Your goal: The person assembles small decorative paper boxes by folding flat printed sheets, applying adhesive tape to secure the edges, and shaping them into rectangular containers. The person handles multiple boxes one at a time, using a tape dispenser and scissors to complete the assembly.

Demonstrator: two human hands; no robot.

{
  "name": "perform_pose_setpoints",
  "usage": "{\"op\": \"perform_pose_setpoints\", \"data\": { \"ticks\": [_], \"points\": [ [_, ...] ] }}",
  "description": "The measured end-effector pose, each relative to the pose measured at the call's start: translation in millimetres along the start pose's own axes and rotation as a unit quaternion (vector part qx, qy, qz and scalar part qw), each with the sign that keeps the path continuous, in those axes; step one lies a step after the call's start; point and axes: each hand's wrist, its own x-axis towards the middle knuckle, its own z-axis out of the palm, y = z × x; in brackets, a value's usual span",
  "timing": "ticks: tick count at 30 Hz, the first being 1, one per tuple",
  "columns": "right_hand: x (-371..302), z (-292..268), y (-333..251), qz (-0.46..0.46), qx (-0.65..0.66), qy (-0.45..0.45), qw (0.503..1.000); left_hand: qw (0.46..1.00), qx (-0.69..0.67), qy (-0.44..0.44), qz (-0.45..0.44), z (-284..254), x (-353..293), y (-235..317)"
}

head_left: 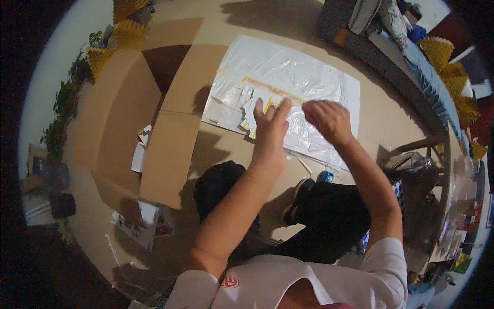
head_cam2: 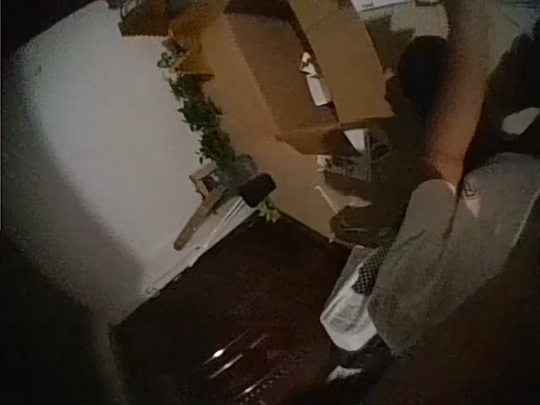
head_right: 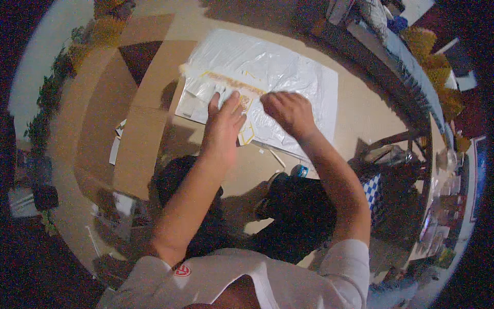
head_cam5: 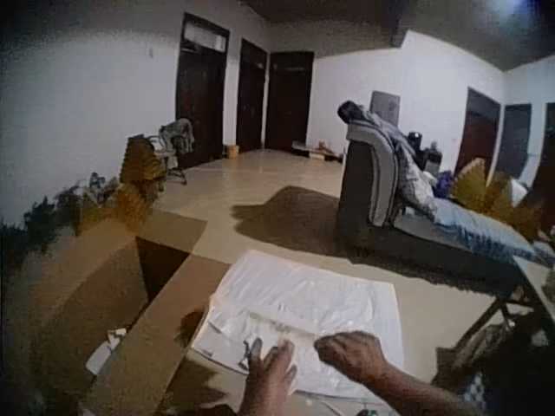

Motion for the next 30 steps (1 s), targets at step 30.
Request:
{"op": "perform_pose_setpoints", "data": {
  "ticks": [30],
  "points": [
    [32,-31,-68,0.383,0.510,0.148,0.756,0.960,0.061,-0.272,-0.006,16,39,26]
  ]
}}
